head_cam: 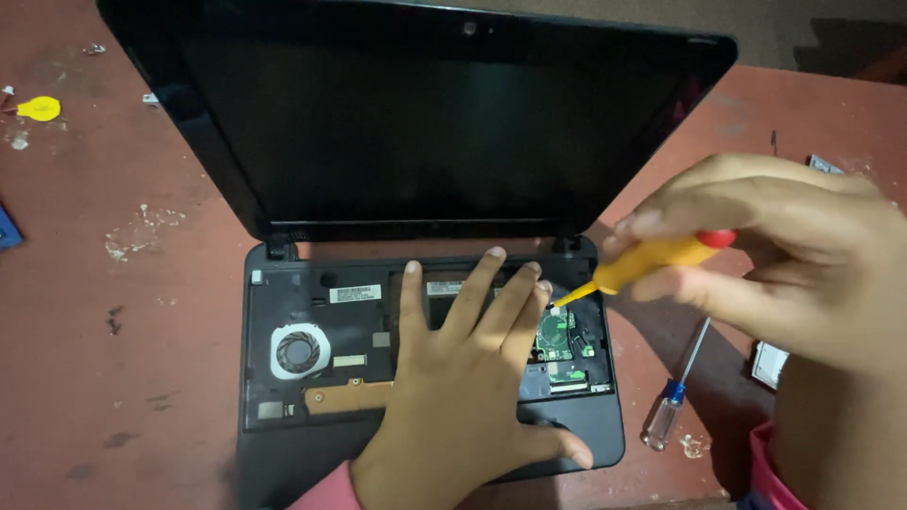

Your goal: Repairing internal components of a laptop using a screwdriver

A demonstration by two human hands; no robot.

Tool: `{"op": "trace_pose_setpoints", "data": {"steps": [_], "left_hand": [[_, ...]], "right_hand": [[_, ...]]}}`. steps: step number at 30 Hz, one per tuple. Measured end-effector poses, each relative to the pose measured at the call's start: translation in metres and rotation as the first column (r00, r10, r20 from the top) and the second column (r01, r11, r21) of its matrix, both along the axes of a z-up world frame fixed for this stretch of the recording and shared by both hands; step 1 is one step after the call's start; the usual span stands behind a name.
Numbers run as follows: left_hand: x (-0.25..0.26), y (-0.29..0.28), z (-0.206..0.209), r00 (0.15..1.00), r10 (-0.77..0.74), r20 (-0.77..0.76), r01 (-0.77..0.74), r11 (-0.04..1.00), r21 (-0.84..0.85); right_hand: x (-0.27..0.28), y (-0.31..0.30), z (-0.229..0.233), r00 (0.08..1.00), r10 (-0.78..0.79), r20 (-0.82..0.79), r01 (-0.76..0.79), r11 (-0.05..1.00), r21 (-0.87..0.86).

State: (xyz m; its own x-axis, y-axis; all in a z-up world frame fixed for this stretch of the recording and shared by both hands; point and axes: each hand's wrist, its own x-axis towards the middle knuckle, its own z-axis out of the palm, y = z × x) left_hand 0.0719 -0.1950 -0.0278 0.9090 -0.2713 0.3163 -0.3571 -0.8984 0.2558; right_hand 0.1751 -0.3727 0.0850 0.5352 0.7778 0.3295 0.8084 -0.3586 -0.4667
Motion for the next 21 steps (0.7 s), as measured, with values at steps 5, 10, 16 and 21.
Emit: {"op": "trace_pose_setpoints", "data": {"steps": [5, 10, 16, 21], "left_hand": [[-0.001, -0.001, 0.001, 1.000, 0.009, -0.003, -0.009, 1.000, 0.011], [-0.001, 0.001, 0.001, 1.000, 0.006, 0.021, -0.005, 1.000, -0.021], [-0.002, 0.001, -0.001, 0.999, 0.002, 0.036, 0.000, 0.998, -0.055], [-0.002, 0.001, -0.002, 1.000, -0.012, 0.027, 0.014, 0.999, -0.046]], "right_hand": [[-0.006, 0.007, -0.013, 0.997, -0.042, 0.071, 0.034, 0.993, 0.112], [-0.008, 0.004, -0.006, 0.998, 0.028, -0.058, -0.023, 0.996, 0.082], [-0.011, -0.004, 0.007, 0.993, 0.040, -0.115, -0.045, 0.998, -0.037], [-0.011, -0.003, 0.009, 0.999, 0.023, -0.022, -0.025, 0.995, -0.100]]}}
